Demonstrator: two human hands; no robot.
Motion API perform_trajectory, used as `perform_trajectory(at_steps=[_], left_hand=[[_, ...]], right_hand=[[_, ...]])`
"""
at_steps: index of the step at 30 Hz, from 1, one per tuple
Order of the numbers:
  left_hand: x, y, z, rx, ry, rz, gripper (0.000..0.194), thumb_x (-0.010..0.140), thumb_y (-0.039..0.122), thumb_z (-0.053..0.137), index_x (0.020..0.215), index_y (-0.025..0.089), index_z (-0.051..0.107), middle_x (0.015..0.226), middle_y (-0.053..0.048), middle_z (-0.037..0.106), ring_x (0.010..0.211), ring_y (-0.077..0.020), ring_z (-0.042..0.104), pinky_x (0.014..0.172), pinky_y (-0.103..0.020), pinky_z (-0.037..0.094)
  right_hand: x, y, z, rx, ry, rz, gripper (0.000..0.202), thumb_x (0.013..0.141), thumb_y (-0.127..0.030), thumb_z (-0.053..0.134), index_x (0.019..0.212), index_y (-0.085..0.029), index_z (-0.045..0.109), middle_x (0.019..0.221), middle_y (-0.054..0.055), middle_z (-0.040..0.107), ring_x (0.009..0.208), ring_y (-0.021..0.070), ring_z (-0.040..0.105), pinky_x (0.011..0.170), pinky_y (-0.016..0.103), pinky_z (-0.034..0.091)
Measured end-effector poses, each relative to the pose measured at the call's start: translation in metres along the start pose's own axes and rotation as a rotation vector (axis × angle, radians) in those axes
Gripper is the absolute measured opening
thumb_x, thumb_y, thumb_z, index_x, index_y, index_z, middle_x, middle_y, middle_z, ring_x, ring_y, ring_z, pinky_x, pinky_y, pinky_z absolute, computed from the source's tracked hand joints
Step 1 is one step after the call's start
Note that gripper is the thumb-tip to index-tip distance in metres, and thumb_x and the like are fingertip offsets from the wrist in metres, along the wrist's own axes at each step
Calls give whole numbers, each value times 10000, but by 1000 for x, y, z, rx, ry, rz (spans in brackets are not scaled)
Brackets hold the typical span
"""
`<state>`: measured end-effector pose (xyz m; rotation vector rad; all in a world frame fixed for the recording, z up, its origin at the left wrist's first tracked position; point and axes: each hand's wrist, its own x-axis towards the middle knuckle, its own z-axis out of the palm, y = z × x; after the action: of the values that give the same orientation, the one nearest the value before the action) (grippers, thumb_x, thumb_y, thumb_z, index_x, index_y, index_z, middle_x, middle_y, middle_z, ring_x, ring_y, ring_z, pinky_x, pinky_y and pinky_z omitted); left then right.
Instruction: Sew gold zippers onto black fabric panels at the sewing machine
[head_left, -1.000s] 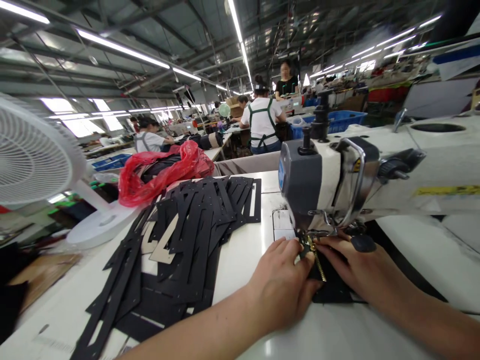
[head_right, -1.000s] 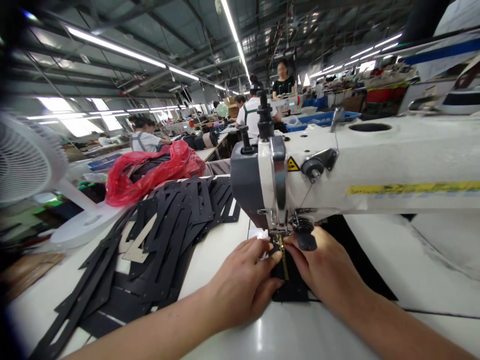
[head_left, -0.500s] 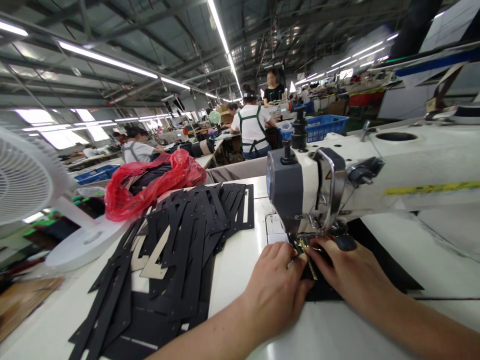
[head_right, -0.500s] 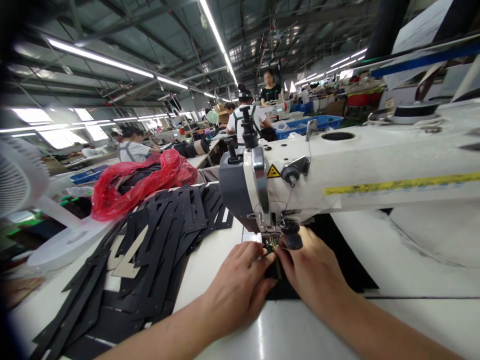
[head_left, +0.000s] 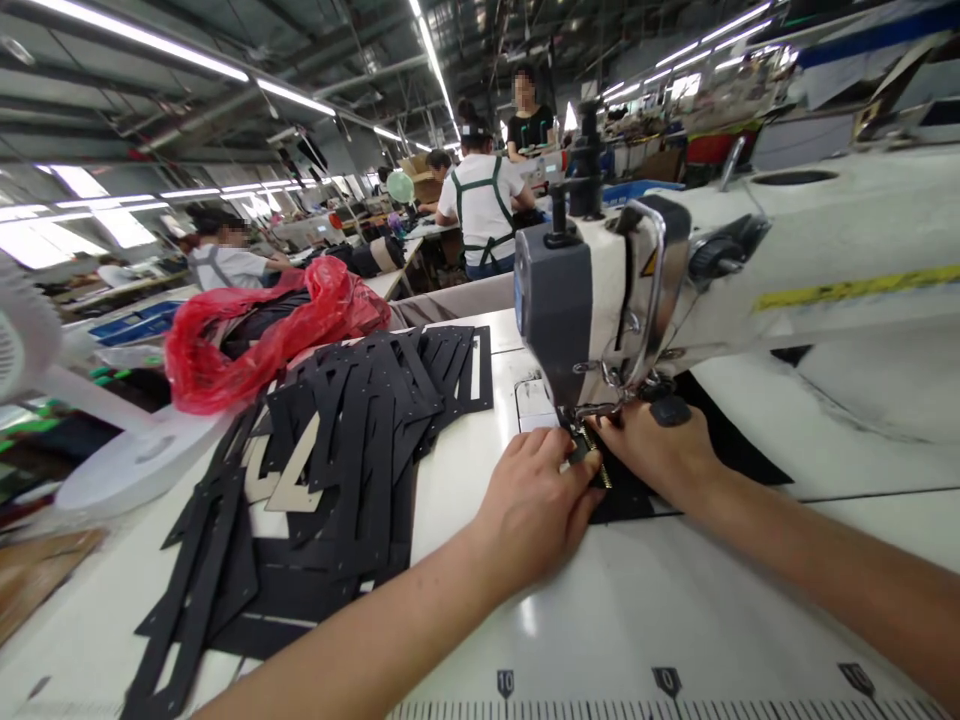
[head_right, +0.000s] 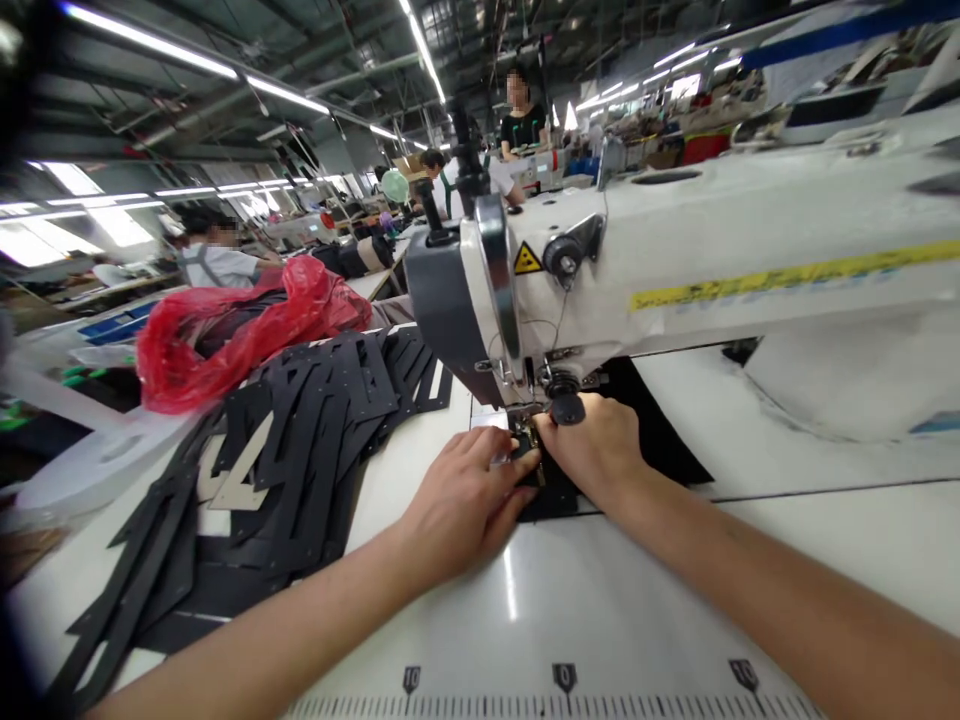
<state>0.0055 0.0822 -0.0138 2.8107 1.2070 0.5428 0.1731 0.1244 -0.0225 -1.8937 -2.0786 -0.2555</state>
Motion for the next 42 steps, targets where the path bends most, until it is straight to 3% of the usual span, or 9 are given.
perform_trajectory(at_steps=[3, 5, 8, 10, 14, 22, 32, 42], left_hand=[[-3, 1, 2, -28, 41, -10, 294, 877, 277, 497, 1138, 165, 571, 1076, -112, 517, 991, -258, 504, 850, -429, 462], [-6, 1, 4, -63, 73, 10, 287, 890, 245, 470, 1134, 129, 568, 1132, -129, 520, 1035, -251, 510, 886, -413, 465], [-14, 2, 5, -116, 105, 83, 255, 910, 199, 425, 1080, 95, 583, 1152, -137, 562, 1083, -231, 525, 936, -386, 462], [-19, 3, 4, -141, 117, 116, 233, 907, 191, 434, 1051, 99, 592, 1139, -128, 592, 1090, -219, 540, 946, -374, 467], [-24, 7, 2, -126, 127, 126, 215, 896, 206, 488, 1052, 103, 595, 1154, -114, 610, 1112, -223, 543, 975, -371, 456], [-20, 10, 3, 20, 168, 180, 211, 926, 153, 427, 1033, 95, 600, 1085, -116, 644, 1058, -218, 585, 932, -369, 494], [-11, 4, 0, -40, 111, 147, 219, 922, 180, 424, 1025, 104, 602, 1021, -121, 638, 1011, -223, 589, 907, -388, 493], [-1, -8, 7, -87, 135, 109, 213, 914, 171, 414, 986, 122, 609, 898, -100, 609, 874, -215, 587, 795, -378, 523]], right_hand=[[-13, 8, -10, -9, 26, -52, 333, 845, -415, 478, 717, -173, 667, 633, 81, 655, 597, 240, 631, 500, 308, 436], [-29, 15, -19, 36, 83, -260, 312, 863, -409, 478, 842, -173, 681, 765, 84, 682, 709, 230, 644, 606, 326, 493], [-54, 25, -28, 154, 218, -725, 326, 911, -302, 422, 1053, -114, 647, 1061, 125, 654, 972, 230, 606, 827, 370, 506], [-65, 27, -29, 180, 252, -848, 328, 915, -172, 366, 1086, -82, 630, 1115, 131, 636, 1022, 208, 592, 859, 349, 514], [-69, 25, -26, 159, 288, -857, 386, 865, -30, 313, 1010, -91, 665, 1068, 114, 660, 977, 187, 619, 801, 317, 553], [-66, 19, -20, 166, 432, -802, 436, 908, -57, 262, 905, -108, 695, 972, 76, 695, 885, 170, 652, 719, 277, 571], [-59, 26, -7, 157, 388, -825, 394, 820, 5, 334, 980, -108, 676, 1045, 89, 673, 942, 172, 641, 757, 289, 573], [-44, 27, -5, 196, 364, -815, 400, 807, 21, 348, 983, -121, 677, 1053, 75, 670, 935, 159, 645, 787, 273, 565]])
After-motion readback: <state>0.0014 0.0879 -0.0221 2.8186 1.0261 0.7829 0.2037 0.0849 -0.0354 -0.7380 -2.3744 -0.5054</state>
